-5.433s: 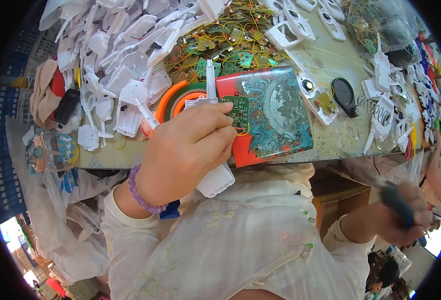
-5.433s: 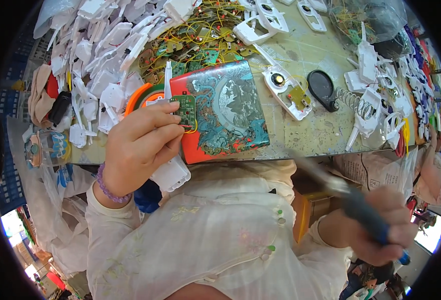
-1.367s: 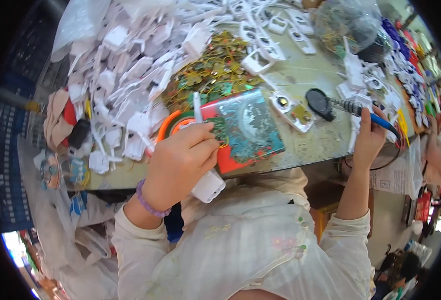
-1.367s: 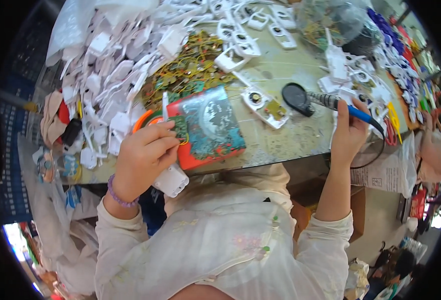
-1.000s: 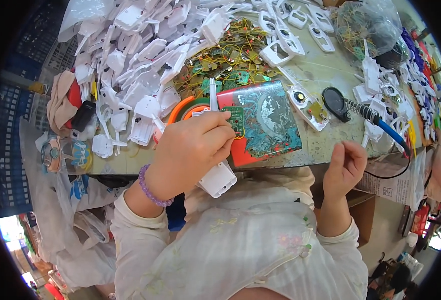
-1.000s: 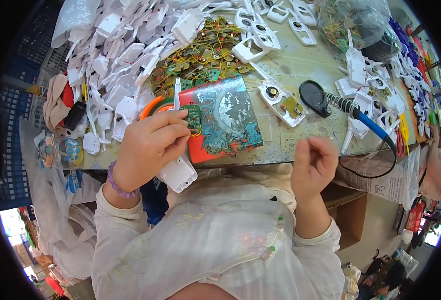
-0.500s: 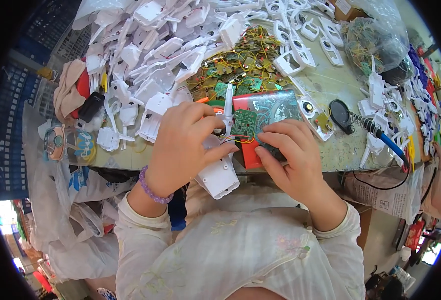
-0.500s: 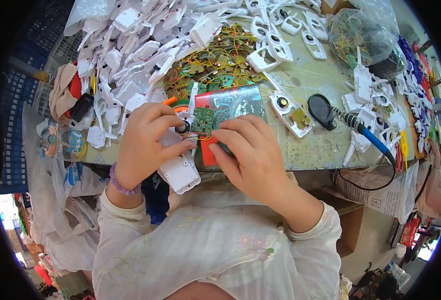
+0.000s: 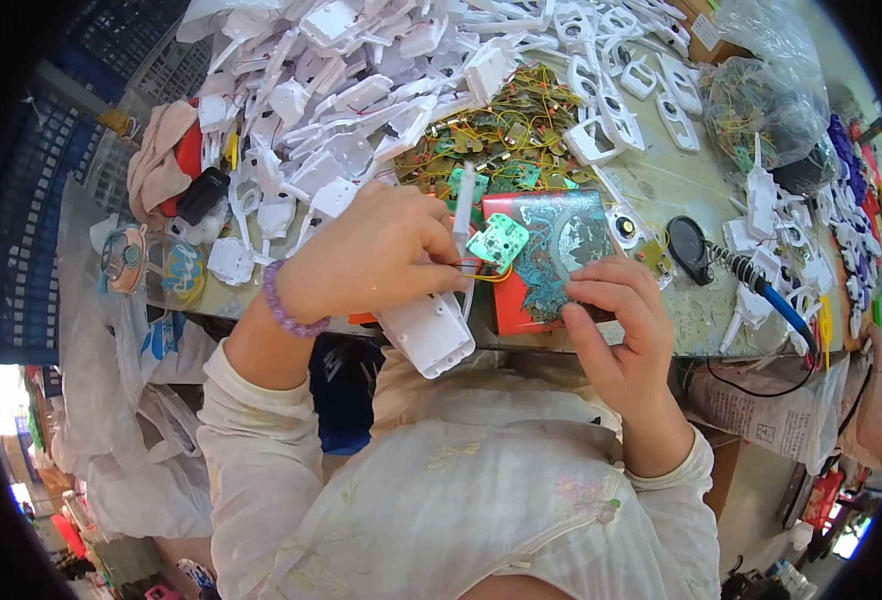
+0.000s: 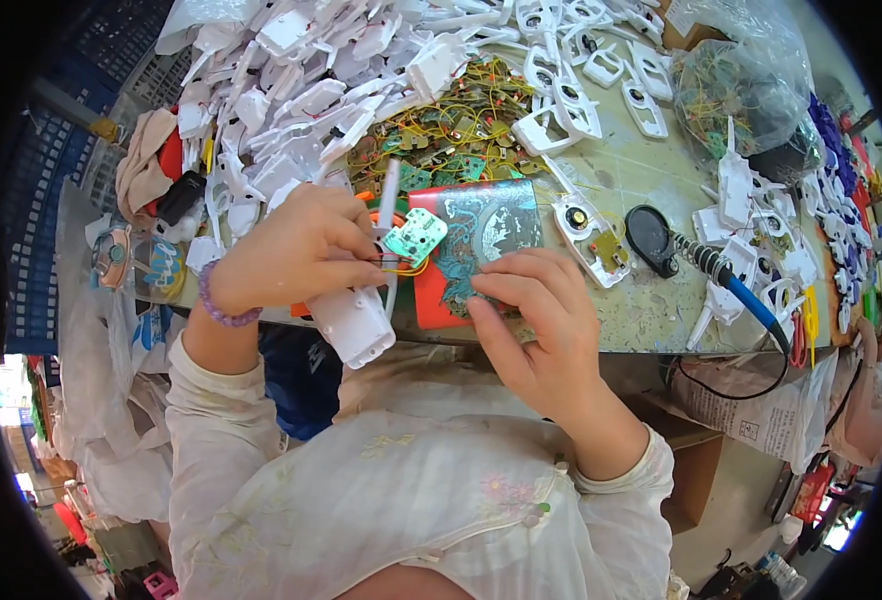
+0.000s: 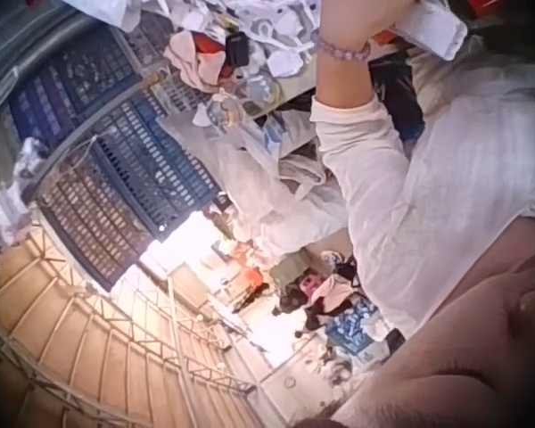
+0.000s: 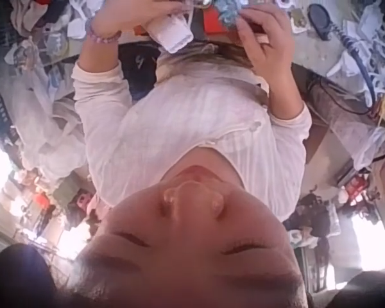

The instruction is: Soldering components and assembling plastic casings for electronic toys on a production line.

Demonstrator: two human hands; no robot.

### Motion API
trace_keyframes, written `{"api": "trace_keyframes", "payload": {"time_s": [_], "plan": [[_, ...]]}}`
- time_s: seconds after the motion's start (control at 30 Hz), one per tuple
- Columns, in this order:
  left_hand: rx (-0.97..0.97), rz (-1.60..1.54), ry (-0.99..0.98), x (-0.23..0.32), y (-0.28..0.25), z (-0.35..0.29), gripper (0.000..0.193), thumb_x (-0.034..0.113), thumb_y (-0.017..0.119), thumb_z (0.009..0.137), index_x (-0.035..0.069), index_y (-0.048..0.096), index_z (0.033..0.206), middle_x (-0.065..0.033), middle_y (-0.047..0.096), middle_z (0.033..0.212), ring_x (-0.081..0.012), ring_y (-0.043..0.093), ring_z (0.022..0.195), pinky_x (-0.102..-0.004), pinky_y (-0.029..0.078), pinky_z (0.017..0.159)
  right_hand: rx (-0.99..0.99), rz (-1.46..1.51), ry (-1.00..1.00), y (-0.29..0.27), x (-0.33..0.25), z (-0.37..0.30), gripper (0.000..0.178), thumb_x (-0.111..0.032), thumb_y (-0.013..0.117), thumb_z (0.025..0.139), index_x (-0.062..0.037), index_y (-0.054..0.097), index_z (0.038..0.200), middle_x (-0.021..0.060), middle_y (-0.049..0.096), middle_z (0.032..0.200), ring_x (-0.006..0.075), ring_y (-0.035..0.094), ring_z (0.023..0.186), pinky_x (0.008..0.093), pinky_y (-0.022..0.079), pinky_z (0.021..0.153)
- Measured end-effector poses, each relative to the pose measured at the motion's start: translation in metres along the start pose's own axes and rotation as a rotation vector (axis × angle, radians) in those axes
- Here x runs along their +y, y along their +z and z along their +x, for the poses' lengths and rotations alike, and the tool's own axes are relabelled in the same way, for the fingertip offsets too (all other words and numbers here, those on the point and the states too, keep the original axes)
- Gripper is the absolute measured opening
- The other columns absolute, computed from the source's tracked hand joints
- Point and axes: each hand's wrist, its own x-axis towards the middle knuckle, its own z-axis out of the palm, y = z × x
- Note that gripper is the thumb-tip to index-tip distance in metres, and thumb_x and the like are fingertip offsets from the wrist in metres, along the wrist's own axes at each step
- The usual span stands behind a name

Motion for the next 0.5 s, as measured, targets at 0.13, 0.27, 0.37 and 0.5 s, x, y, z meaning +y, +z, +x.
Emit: {"api": "trace_keyframes", "payload": {"time_s": [0.13,0.27,0.37,0.5], "plan": [[0.073,-0.166,0.041,0.013,-0.025,-0.038,0.018,0.016,0.076,0.07,0.002,0.068,0.077,-0.006,0.058,0.074,-0.0215,0.055,0.073,-0.0333,0.04,0.062,0.009,0.084,0.058,-0.003,-0.005,-0.008,0.018,0.0,0.069,0.071,-0.0026,0.063,0.088,0.0103,0.062,0.092,0.0286,0.058,0.088,0.0357,0.046,0.077],[-0.023,-0.239,-0.056,0.019,-0.06,-0.099,0.016,0.014,0.076,0.07,0.003,0.07,0.08,-0.0045,0.054,0.073,-0.0194,0.053,0.066,-0.0308,0.04,0.058,0.019,0.093,0.047,-0.014,0.007,-0.016,0.016,0.002,0.066,0.073,-0.0004,0.062,0.089,0.0123,0.062,0.094,0.0277,0.058,0.091,0.0368,0.044,0.083],[-0.115,-0.306,-0.219,0.028,-0.066,-0.16,0.014,0.013,0.077,0.07,0.005,0.07,0.08,-0.0026,0.051,0.07,-0.0167,0.052,0.064,-0.0295,0.038,0.055,0.083,0.162,0.108,-0.037,0.008,-0.037,0.012,0.001,0.061,0.079,0.0017,0.061,0.092,0.0144,0.061,0.097,0.0269,0.055,0.096,0.0379,0.041,0.088],[-0.086,-0.287,-0.499,-0.01,-0.005,-0.211,0.018,0.017,0.075,0.072,0.002,0.069,0.081,-0.0105,0.059,0.073,-0.0237,0.056,0.066,-0.0333,0.041,0.057,0.144,0.166,0.218,-0.051,0.016,-0.062,0.01,-0.002,0.055,0.086,0.0033,0.06,0.094,0.0144,0.059,0.098,0.0256,0.053,0.096,0.0377,0.04,0.089]]}}
